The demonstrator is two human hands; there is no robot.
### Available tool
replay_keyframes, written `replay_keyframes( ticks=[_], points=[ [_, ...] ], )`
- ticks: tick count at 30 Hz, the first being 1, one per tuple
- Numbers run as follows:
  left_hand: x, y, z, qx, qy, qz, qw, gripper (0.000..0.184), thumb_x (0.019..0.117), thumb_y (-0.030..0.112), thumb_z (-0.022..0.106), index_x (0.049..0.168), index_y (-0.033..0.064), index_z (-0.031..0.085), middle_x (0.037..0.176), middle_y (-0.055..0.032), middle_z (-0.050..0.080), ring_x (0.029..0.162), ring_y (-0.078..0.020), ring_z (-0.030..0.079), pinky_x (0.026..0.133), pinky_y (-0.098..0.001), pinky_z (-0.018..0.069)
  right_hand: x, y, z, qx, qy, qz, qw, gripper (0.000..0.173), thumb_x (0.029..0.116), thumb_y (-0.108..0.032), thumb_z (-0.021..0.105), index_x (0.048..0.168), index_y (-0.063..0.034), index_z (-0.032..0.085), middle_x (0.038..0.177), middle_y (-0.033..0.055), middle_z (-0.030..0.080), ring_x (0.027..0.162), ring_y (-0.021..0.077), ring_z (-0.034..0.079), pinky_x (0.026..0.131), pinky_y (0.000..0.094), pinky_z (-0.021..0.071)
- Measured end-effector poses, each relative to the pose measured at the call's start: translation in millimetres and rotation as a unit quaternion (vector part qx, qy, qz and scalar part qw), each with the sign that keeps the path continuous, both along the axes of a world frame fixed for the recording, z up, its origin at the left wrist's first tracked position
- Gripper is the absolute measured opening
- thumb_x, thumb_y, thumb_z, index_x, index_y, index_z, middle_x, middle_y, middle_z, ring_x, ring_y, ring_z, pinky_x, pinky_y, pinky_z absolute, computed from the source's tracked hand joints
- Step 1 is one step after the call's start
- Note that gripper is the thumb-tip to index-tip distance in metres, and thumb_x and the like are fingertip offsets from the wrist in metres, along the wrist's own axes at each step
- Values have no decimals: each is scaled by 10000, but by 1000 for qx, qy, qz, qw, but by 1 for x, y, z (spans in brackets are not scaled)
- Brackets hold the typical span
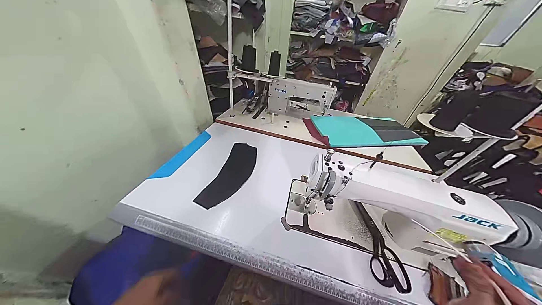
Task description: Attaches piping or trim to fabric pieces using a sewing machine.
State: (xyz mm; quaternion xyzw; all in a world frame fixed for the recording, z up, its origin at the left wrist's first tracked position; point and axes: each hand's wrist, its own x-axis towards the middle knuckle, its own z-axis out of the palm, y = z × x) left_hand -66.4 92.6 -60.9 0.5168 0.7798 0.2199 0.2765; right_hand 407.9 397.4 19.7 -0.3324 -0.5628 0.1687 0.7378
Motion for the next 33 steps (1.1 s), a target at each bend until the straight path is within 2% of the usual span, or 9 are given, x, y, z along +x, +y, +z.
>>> replay_keyframes(
  ticks=[3,6,9,12,15,24,27,30,33],
  points=[
    [7,109,55,29,70,65,995,381,1049,272,583,1248,-39,681,1173,-287,687,1134,-478,637,1028,-666,423,-38,-8,-13,-19,7,51,999,185,980,-14,609,1003,-168,708,1014,-148,753,925,20,723,843,239,618],
    [-13,187,35,107,158,107,976,383,1037,259,598,1279,-30,667,1274,-285,646,1226,-464,604,1076,-618,440,-60,-18,-24,4,-26,79,997,153,957,-121,703,958,-268,743,1041,-172,724,968,15,698,852,227,605],
    [-25,224,27,32,184,141,972,376,1050,213,571,1355,1,631,1414,-255,571,1355,-430,514,1148,-553,386,-65,-34,-29,-2,-66,102,993,162,977,-166,684,1005,-312,748,1002,-202,701,907,-21,677,813,182,589],
    [-26,229,23,-8,218,131,967,316,1069,143,484,1248,-6,698,1367,-243,605,1336,-417,528,1129,-531,405,-59,-46,-40,-55,-62,131,988,185,982,-100,654,1005,-254,755,965,-177,739,858,-2,701,801,210,604],
    [-27,227,23,2,223,112,968,378,1060,277,556,1233,-26,700,1344,-263,608,1321,-427,536,1119,-543,412,-54,-56,-50,-115,-40,145,982,229,967,-9,613,991,-193,747,950,-150,751,832,19,720,792,234,625],
    [-21,233,31,-14,214,120,969,318,1062,140,466,1180,-66,678,1337,-247,608,1319,-404,540,1113,-518,419,-78,-65,-56,-161,3,192,968,207,947,14,622,986,-140,753,947,-77,772,809,58,736,769,240,631],
    [13,215,43,27,201,85,976,292,1030,134,516,1107,-91,685,1253,-285,628,1253,-443,572,1065,-564,440,-78,-63,-60,-157,-7,203,966,218,951,11,627,995,-155,763,955,-77,777,821,57,738,778,238,628],
    [77,185,55,-54,132,-24,990,286,1009,171,574,1083,-73,704,1200,-286,648,1185,-464,607,1001,-619,477,-73,-60,-68,-168,-22,177,970,187,927,43,623,990,-75,754,939,-55,776,810,54,739,779,238,632],
    [116,179,51,-108,119,-121,979,413,1042,342,570,1089,-42,713,1205,-249,667,1167,-433,630,983,-585,494,-74,-56,-84,-167,-61,162,971,131,894,15,661,986,12,754,920,-8,775,792,49,738,764,222,632]
  ],
)
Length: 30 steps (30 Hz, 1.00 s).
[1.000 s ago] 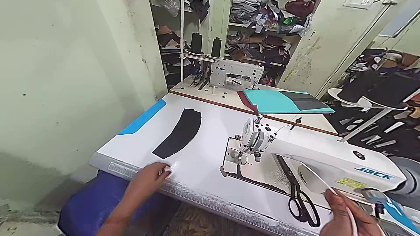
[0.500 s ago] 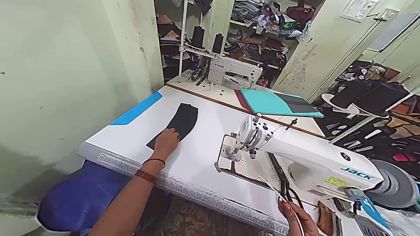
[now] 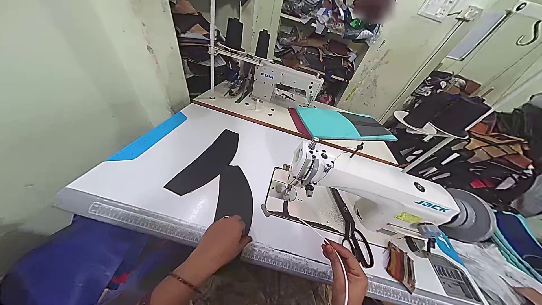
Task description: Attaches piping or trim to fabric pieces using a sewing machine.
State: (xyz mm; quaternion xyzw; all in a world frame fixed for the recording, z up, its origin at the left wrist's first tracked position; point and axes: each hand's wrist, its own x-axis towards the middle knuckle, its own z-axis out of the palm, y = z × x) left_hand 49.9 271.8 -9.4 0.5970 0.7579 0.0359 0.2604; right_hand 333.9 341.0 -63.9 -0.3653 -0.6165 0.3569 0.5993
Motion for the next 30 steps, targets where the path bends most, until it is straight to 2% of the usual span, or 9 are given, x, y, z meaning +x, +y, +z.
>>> replay_keyframes(
  ticks=[1,3,5,7,12,15,21,28,30],
  points=[
    [2,5,-6,52,5,14,999,440,1043,358,570,1080,-57,713,1187,-269,667,1155,-455,633,970,-598,505,-3,1,-5,7,-12,4,1000,126,893,-5,673,982,19,758,918,3,777,787,43,736,758,211,629],
    [-4,28,-21,151,37,83,984,451,1056,316,544,1228,-85,658,1303,-304,615,1270,-486,564,1046,-615,455,-12,4,-13,25,-36,11,999,148,887,-30,678,983,40,764,918,40,777,787,38,732,758,194,620],
    [-17,52,-37,171,43,125,976,587,1055,308,541,1488,-78,452,1544,-302,433,1475,-500,341,1204,-635,251,-19,8,-16,62,-76,3,995,172,890,-53,680,990,55,768,938,75,778,813,28,731,781,173,606],
    [-19,61,-54,177,17,83,980,648,1048,329,550,1539,-60,386,1624,-269,334,1533,-496,213,1240,-631,152,-22,13,-17,104,-133,-21,985,222,912,-80,646,1023,66,771,977,123,779,858,53,738,828,174,588],
    [32,40,-76,280,-40,-111,953,444,980,296,638,1348,49,667,1473,-139,587,1426,-420,464,1154,-607,361,-29,23,-21,211,-257,-85,939,248,934,-47,600,1071,77,766,1106,199,763,1028,255,759,951,317,583],
    [45,40,-78,320,-66,-138,935,298,963,181,648,1215,52,743,1332,-131,682,1303,-413,580,1047,-609,463,-46,30,-26,297,-323,-83,895,224,931,-21,591,1042,49,773,1094,168,773,1008,256,764,914,319,600],
    [44,56,-77,347,-38,-103,931,446,861,-49,596,1302,-20,657,1306,-232,650,1224,-440,613,1025,-565,487,-71,35,-46,335,-410,-17,848,288,870,38,595,1084,-8,783,1110,125,778,1026,256,762,881,336,609],
    [49,61,-79,347,-6,-99,933,502,830,-9,529,1291,78,708,1272,-190,661,1194,-445,606,938,-598,500,-71,36,-48,348,-429,-8,834,291,856,37,578,1050,-13,790,1094,114,782,985,245,768,854,325,610],
    [48,62,-85,368,-2,-102,924,493,843,22,510,1288,85,714,1262,-191,669,1221,-458,596,988,-635,474,-71,36,-50,349,-424,-7,836,257,881,4,581,1028,-15,791,1085,115,782,985,247,768,844,327,615]
  ],
)
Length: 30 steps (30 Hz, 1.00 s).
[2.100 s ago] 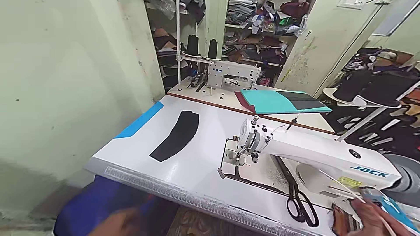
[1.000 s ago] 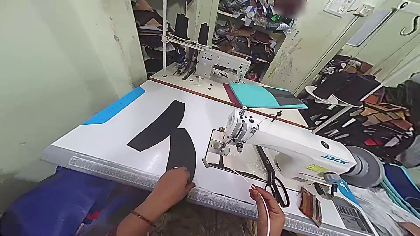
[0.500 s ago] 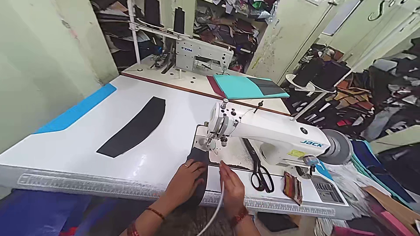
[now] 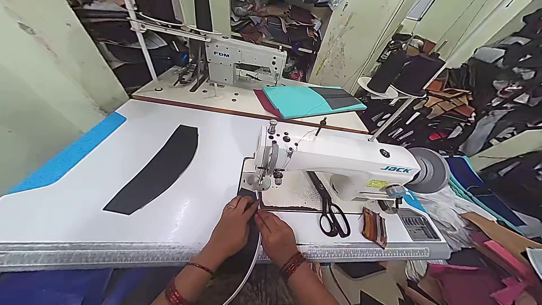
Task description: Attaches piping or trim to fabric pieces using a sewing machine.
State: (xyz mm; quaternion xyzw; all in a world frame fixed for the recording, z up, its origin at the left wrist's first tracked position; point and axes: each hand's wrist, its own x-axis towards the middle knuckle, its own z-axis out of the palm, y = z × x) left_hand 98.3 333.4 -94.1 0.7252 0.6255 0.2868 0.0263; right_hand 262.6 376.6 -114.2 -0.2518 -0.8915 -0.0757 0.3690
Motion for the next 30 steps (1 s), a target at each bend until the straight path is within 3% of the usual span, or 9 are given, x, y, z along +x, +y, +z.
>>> replay_keyframes(
  ticks=[7,21,30],
  points=[
    [-12,10,-3,17,29,-43,999,441,917,132,456,1266,69,719,1261,-175,679,1238,-432,605,1023,-587,487,-1,0,-2,6,-9,-5,1000,284,894,-119,573,1042,-9,788,1101,117,777,1007,239,760,852,317,609],
    [-39,43,2,0,51,-123,991,472,916,122,438,1311,72,692,1280,-185,664,1275,-427,579,1067,-575,456,-8,6,3,-61,-58,-35,996,323,948,-178,582,1167,-24,762,1240,93,737,1008,270,736,830,391,594],
    [-42,45,3,1,45,-137,990,466,917,109,449,1315,61,687,1281,-199,664,1276,-434,580,1065,-579,460,-8,6,8,-91,-72,-35,993,321,962,-178,573,1181,-30,756,1277,94,720,1031,283,727,815,431,589]
  ],
)
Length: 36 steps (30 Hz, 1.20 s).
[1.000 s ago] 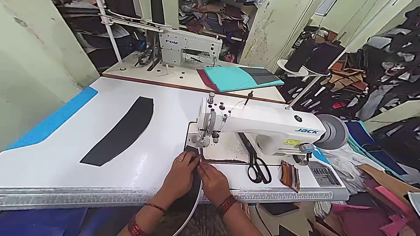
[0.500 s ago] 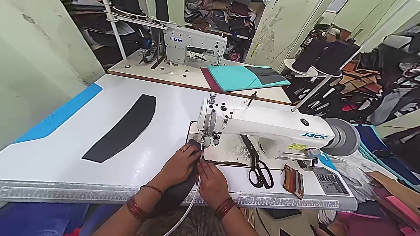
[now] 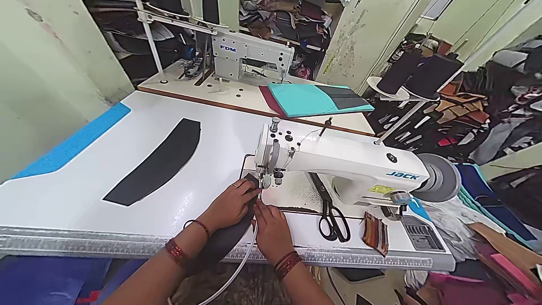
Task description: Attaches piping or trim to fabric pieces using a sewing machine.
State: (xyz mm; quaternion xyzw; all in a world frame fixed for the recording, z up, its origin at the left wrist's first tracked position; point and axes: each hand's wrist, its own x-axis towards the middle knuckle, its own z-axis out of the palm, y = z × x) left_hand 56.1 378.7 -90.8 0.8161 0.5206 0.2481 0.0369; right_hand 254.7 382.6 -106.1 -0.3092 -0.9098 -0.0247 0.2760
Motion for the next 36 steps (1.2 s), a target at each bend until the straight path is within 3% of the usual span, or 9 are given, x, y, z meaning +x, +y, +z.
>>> replay_keyframes(
  ticks=[17,22,26,30,36],
  points=[
    [-4,7,6,-40,7,-2,999,482,915,113,458,1347,48,661,1330,-217,634,1326,-445,535,1084,-577,433,-3,1,5,-36,-11,-12,999,326,951,-132,590,1218,-26,744,1321,89,702,1042,286,721,840,440,578],
    [-8,11,3,-35,8,-10,999,472,923,121,441,1320,26,678,1341,-208,638,1327,-434,543,1092,-567,432,-8,0,8,-55,-12,-25,998,327,948,-121,590,1221,-24,743,1330,95,698,1012,295,721,789,453,567],
    [-9,6,5,-49,2,1,999,439,962,108,440,1320,-7,668,1396,-202,621,1377,-420,518,1138,-546,408,-14,0,15,-89,-35,-49,994,347,997,-159,556,1274,-26,717,1385,99,665,1050,315,709,805,472,555],
    [-10,-6,5,-73,7,14,997,448,1031,207,450,1396,3,612,1518,-176,534,1469,-419,412,1199,-557,329,-16,2,20,-132,-63,-58,988,392,1024,-189,529,1356,-29,661,1471,95,599,1108,309,683,825,464,532],
    [-10,-18,-2,-51,1,29,998,460,1027,268,477,1382,21,634,1523,-176,529,1456,-445,420,1188,-589,329,-16,5,21,-121,-63,-53,989,396,1020,-203,538,1350,-25,665,1444,102,621,1092,317,690,795,468,539]
  ],
)
